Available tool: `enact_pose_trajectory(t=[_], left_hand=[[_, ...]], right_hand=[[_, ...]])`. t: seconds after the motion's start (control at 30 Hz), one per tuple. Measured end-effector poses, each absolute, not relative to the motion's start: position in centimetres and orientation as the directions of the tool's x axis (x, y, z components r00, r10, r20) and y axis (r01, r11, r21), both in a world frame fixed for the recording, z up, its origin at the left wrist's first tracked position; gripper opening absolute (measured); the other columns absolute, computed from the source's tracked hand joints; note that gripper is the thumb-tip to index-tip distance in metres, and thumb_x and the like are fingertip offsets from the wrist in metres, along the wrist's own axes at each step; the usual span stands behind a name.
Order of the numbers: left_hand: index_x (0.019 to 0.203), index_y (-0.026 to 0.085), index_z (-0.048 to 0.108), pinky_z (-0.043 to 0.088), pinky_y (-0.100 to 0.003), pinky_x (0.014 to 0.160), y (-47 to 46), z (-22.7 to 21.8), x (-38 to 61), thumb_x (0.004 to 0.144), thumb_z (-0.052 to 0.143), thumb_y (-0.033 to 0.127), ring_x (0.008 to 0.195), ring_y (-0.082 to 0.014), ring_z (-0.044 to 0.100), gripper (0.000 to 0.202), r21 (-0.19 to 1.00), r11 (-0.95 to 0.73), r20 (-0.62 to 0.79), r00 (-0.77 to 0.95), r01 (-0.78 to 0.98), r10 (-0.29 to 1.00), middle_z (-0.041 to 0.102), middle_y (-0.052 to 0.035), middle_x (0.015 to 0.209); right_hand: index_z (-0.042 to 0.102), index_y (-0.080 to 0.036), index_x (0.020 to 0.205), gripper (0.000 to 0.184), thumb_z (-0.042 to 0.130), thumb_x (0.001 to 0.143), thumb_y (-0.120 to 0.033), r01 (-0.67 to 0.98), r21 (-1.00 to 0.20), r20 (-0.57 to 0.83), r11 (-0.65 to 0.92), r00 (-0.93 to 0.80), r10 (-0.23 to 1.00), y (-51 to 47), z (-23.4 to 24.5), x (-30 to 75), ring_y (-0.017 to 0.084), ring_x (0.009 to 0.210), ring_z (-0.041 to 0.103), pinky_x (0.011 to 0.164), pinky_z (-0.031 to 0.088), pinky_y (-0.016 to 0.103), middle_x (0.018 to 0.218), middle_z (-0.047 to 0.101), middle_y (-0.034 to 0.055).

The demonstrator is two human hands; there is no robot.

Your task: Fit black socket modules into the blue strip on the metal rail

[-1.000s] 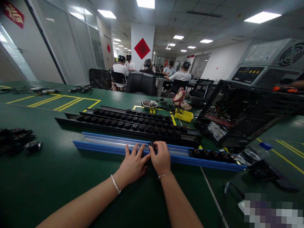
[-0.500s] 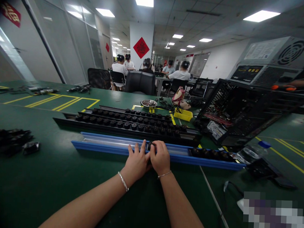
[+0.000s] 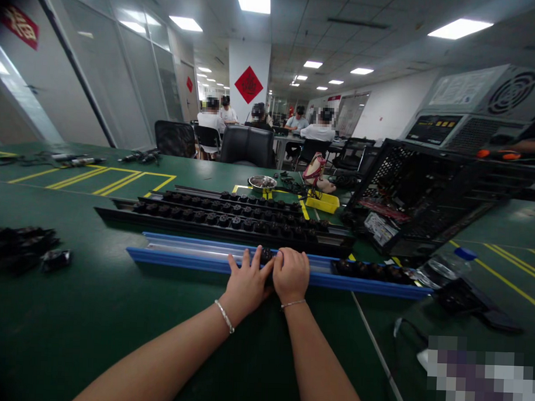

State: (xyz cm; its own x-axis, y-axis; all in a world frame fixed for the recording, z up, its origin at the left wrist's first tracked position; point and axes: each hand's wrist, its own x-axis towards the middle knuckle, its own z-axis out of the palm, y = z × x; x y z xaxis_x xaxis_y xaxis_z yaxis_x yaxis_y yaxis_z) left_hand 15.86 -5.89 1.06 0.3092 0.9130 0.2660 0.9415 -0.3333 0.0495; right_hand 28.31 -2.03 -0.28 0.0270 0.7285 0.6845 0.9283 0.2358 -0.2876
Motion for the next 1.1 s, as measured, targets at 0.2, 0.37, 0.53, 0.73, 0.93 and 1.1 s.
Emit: enact_pose_trajectory(t=[0.2, 0.37, 0.53, 0.73, 0.93, 1.1], left_hand=[[0.139, 0.031, 0.032, 0.015, -0.073, 0.096, -6.09, 1.21, 15.70, 0.082, 0.044, 0.053, 0.131, -0.0385, 0.030, 0.062, 0.053, -0.331, 0.288, 0.303, 0.942, 0.909, 0.031, -0.0177, 0.146], [0.138, 0.029, 0.035, 0.016, -0.072, 0.097, -6.12, 1.12, 15.57, 0.084, 0.043, 0.050, 0.132, -0.0364, 0.030, 0.059, 0.064, -0.332, 0.307, 0.298, 0.941, 0.904, 0.033, -0.0201, 0.144], [0.137, 0.027, 0.036, 0.017, -0.071, 0.098, -6.14, 0.91, 15.55, 0.084, 0.044, 0.050, 0.134, -0.0346, 0.027, 0.058, 0.050, -0.316, 0.339, 0.281, 0.947, 0.898, 0.035, -0.0206, 0.143], [0.137, 0.026, 0.036, 0.017, -0.070, 0.099, -6.18, 0.79, 15.46, 0.085, 0.042, 0.050, 0.135, -0.0340, 0.026, 0.058, 0.043, -0.315, 0.360, 0.279, 0.948, 0.890, 0.037, -0.0200, 0.142], [0.135, 0.026, 0.039, 0.017, -0.069, 0.100, -6.09, 0.65, 15.32, 0.085, 0.040, 0.049, 0.134, -0.0335, 0.027, 0.055, 0.049, -0.305, 0.371, 0.267, 0.951, 0.890, 0.038, -0.0195, 0.141], [0.135, 0.026, 0.040, 0.016, -0.068, 0.101, -6.09, 0.42, 15.05, 0.085, 0.040, 0.048, 0.134, -0.0333, 0.027, 0.054, 0.045, -0.301, 0.393, 0.260, 0.953, 0.882, 0.039, -0.0188, 0.141]], right_hand=[[0.066, -0.015, 0.091, 0.032, 0.035, 0.090, -0.024, 0.939, -0.273, 0.674, 0.208, 0.033, 0.738, -2.04, -0.37, 28.45, 0.019, 0.095, 0.059, 0.095, 0.033, 0.034, 0.098, 0.069, 0.0079], [0.067, -0.015, 0.092, 0.032, 0.036, 0.090, -0.023, 0.942, -0.258, 0.677, 0.215, 0.018, 0.736, -1.99, -0.34, 28.51, 0.019, 0.096, 0.059, 0.093, 0.033, 0.032, 0.098, 0.069, 0.0075], [0.067, -0.014, 0.091, 0.032, 0.037, 0.090, -0.023, 0.946, -0.238, 0.687, 0.222, 0.003, 0.727, -1.96, -0.27, 28.55, 0.019, 0.095, 0.060, 0.091, 0.035, 0.031, 0.097, 0.069, 0.0072], [0.068, -0.014, 0.090, 0.032, 0.037, 0.090, -0.022, 0.945, -0.224, 0.701, 0.238, -0.014, 0.714, -1.86, -0.35, 28.63, 0.019, 0.093, 0.060, 0.089, 0.037, 0.030, 0.096, 0.069, 0.0078], [0.068, -0.014, 0.090, 0.032, 0.037, 0.089, -0.023, 0.943, -0.225, 0.699, 0.246, -0.020, 0.715, -1.76, -0.48, 28.73, 0.019, 0.093, 0.059, 0.087, 0.038, 0.031, 0.095, 0.069, 0.0081], [0.068, -0.014, 0.091, 0.033, 0.036, 0.089, -0.023, 0.941, -0.233, 0.691, 0.244, -0.016, 0.723, -1.74, -0.47, 28.73, 0.019, 0.093, 0.059, 0.087, 0.038, 0.031, 0.096, 0.069, 0.0083]])
